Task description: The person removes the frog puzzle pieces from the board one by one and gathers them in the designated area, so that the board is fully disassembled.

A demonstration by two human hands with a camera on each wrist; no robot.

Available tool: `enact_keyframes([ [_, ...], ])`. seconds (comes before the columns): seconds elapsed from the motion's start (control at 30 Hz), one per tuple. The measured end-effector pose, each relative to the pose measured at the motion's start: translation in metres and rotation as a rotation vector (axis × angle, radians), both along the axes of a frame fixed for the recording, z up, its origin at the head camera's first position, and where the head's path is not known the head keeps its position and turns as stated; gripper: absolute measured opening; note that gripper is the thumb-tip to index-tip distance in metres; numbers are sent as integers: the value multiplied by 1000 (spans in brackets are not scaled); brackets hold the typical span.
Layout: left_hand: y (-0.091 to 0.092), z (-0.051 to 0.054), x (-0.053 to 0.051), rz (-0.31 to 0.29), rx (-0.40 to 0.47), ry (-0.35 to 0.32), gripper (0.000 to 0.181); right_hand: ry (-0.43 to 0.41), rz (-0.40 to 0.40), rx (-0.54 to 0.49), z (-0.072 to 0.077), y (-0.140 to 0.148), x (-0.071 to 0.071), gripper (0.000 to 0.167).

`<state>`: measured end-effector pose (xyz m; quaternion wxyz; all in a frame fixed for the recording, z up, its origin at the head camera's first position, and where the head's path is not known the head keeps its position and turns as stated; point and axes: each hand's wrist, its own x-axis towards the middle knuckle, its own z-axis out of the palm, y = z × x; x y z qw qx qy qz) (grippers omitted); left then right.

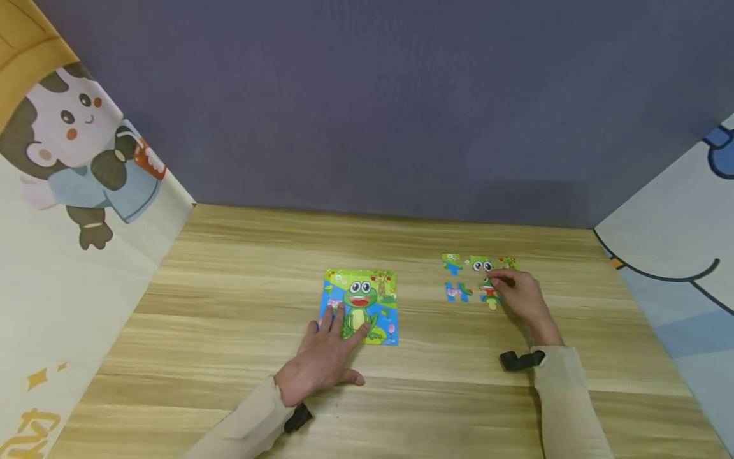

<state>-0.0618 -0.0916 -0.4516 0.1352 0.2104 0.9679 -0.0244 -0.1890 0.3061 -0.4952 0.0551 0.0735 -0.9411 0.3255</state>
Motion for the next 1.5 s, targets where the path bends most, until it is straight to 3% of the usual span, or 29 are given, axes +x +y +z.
enact_keyframes([
  [0.33,19,-1,-19,46,21,-4,94,-53,8,-31,7,7,-31,29],
  [0.5,29,0,-27,70,38,-1,93,15,65,-31,14,0,-46,24],
  [0.77,38,4,-31,108,98,-33,87,62,176,-78,19,-28,-46,20],
  [1.03,44,6,-34,121,103,-36,85,37,254,-98,17,-60,-47,18],
  [1.37,43,5,-35,108,137,-27,81,-15,378,-112,19,-113,-38,17],
  [1.5,43,4,-35,86,171,6,79,-51,416,-115,19,-133,-33,18],
])
